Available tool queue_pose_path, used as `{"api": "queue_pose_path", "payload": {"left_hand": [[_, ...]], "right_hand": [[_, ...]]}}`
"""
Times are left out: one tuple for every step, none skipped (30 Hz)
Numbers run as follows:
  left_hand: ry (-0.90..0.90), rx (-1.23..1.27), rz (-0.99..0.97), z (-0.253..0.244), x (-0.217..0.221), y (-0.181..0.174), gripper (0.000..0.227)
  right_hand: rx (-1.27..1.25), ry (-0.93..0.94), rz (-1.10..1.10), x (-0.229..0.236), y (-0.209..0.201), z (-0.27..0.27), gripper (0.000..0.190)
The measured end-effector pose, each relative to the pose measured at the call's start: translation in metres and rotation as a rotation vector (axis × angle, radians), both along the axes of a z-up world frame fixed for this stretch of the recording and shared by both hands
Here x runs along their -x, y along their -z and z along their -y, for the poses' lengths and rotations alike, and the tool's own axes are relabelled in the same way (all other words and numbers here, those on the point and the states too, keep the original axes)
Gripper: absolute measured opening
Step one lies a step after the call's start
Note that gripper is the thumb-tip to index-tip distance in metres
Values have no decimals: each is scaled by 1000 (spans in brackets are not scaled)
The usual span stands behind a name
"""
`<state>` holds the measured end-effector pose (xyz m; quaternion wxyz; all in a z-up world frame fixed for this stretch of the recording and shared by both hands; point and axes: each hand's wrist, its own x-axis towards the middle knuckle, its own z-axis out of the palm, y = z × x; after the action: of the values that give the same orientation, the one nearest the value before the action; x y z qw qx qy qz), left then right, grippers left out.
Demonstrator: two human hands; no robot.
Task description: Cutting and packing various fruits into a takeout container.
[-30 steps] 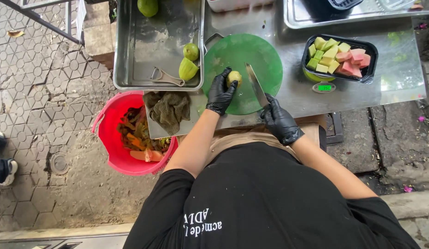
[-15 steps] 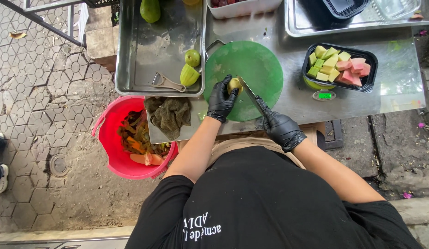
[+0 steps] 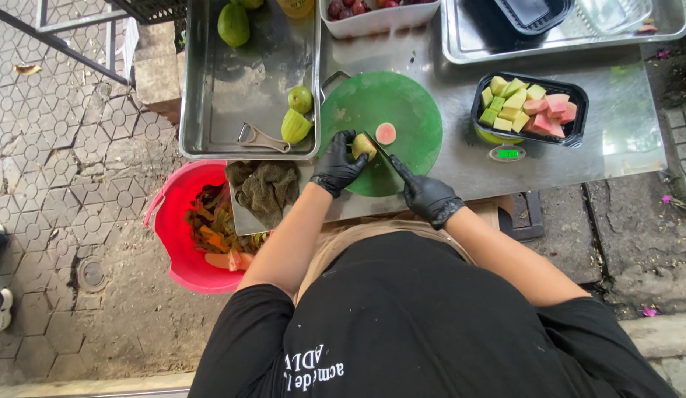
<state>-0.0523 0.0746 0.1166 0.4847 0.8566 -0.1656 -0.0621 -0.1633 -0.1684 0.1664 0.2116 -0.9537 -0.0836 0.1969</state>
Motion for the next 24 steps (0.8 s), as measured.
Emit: {"api": "queue_pose_path", "payload": {"left_hand": [[83, -92, -26, -5, -3, -15, 83], [82, -92, -31, -3, 0, -37, 83], [187, -386, -3, 0, 2, -59, 86], [291, -679, 30, 3, 2, -82, 89], [288, -679, 30, 7, -3, -70, 89], [335, -740, 53, 11, -7, -56, 80], [382, -800, 76, 15, -11, -43, 71], [383, -802, 77, 17, -13, -52, 71], [385, -763, -42, 20, -15, -61, 70], [390, -722, -160, 24, -17, -69, 69], [394, -722, -159, 27, -11, -65, 69], [321, -185, -133, 30, -6, -61, 74], [239, 350, -104, 33, -2, -57, 79], [241, 349, -106, 35, -2, -41, 79], [135, 280, 57, 38, -3, -23, 70], [28, 210, 214, 39, 0, -5, 61], [29, 209, 208, 37, 0, 18, 61], [-72, 285, 181, 35, -2, 40, 57], [-174, 360, 152, 33, -4, 62, 54], [-173, 359, 150, 36, -3, 56, 54], [-142, 498, 70, 38, -1, 50, 60], [-115, 636, -12, 39, 2, 45, 66], [-118, 635, -15, 38, 5, 40, 66], [-114, 405, 120, 37, 6, 34, 62]], "right_hand": [[-30, -7, -30, 0, -10, 5, 80], [-31, -9, -35, 1, -10, 11, 80], [-89, 41, -99, 2, -10, 16, 78], [-147, 91, -159, 0, -11, 22, 76], [-146, 89, -158, 1, -6, 28, 76], [-215, 149, -150, 3, 0, 34, 75], [-284, 210, -143, 6, 6, 39, 75], [-286, 211, -142, 8, 8, 40, 75], [-369, 209, -73, 11, 11, 40, 78], [-449, 211, -2, 14, 13, 42, 80], [-449, 214, -1, 17, 12, 42, 80], [-498, 230, 19, 19, 10, 41, 80], [-547, 246, 40, 20, 9, 41, 80], [-548, 249, 39, 19, 3, 39, 80], [-518, 265, 51, 18, -2, 36, 78], [-488, 281, 58, 19, -6, 34, 75], [-488, 284, 52, 21, -7, 31, 75], [-429, 243, 88, 20, -9, 29, 74], [-370, 203, 124, 19, -12, 28, 74], [-370, 205, 122, 18, -16, 25, 74], [-339, 181, 131, 18, -20, 23, 76], [-308, 155, 136, 18, -24, 20, 78], [-309, 154, 132, 19, -22, 19, 78], [-300, 157, 135, 18, -20, 19, 77]]}}
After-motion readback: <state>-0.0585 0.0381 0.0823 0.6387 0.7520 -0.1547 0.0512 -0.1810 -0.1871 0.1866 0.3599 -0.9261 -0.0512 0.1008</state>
